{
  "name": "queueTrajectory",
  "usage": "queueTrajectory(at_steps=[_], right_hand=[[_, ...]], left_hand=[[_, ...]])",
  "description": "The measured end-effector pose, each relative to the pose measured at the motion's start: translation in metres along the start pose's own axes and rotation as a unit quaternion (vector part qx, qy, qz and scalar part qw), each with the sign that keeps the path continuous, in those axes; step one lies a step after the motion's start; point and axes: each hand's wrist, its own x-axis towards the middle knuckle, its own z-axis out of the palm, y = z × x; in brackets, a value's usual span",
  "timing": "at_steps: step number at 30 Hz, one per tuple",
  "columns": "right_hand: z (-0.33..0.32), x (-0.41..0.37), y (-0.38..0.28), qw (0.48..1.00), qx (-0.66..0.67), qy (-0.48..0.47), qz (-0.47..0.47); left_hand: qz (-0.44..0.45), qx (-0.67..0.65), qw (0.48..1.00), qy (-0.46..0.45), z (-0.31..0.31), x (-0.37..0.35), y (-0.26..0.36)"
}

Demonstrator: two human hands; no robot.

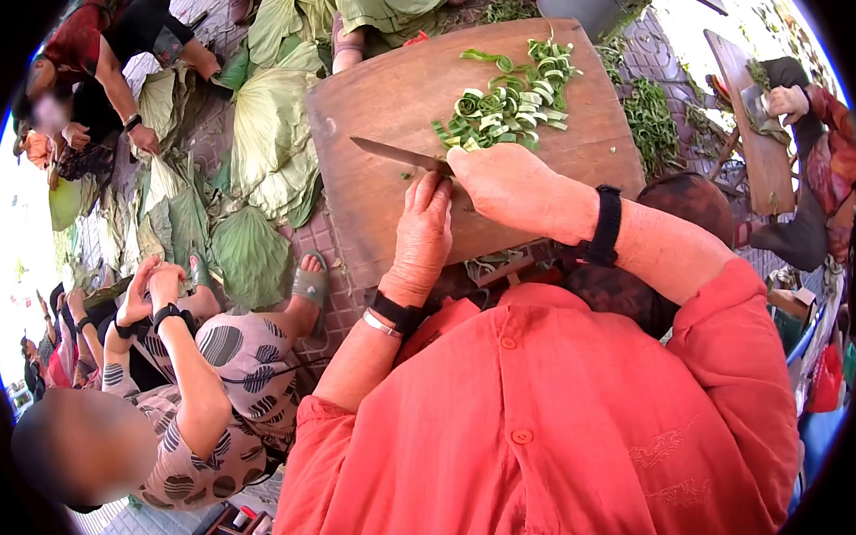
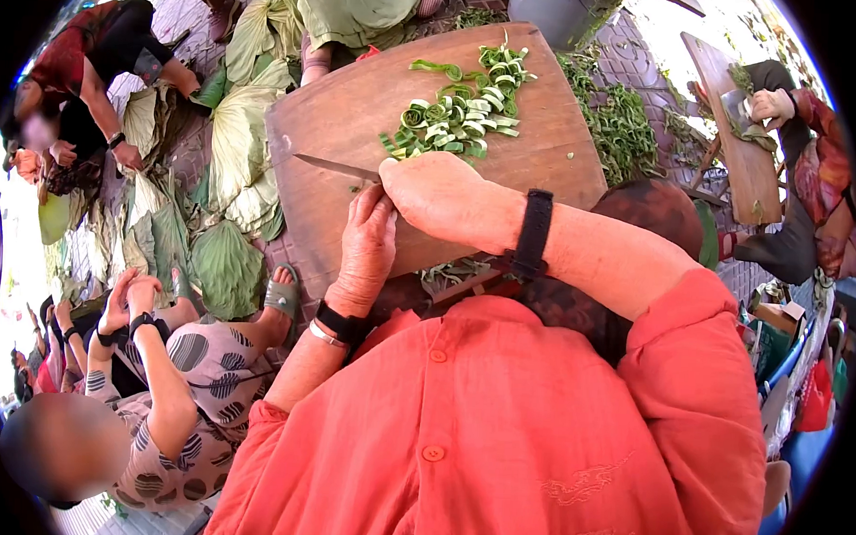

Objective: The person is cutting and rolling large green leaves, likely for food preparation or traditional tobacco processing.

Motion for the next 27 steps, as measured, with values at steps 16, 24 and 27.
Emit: queueTrajectory(at_steps=[16, 24, 27], right_hand=[[0.002, -0.002, 0.014, 0.996, 0.000, 0.025, 0.082], [0.004, -0.013, 0.006, 0.999, 0.012, 0.009, 0.045], [0.006, -0.011, 0.004, 0.998, 0.018, -0.001, 0.054]], left_hand=[[0.022, 0.046, 0.999, -0.001, -0.002, -0.004, 0.003], [-0.002, 0.033, 0.999, 0.012, -0.003, -0.004, 0.004], [0.002, 0.031, 0.999, 0.012, -0.003, -0.003, 0.001]])
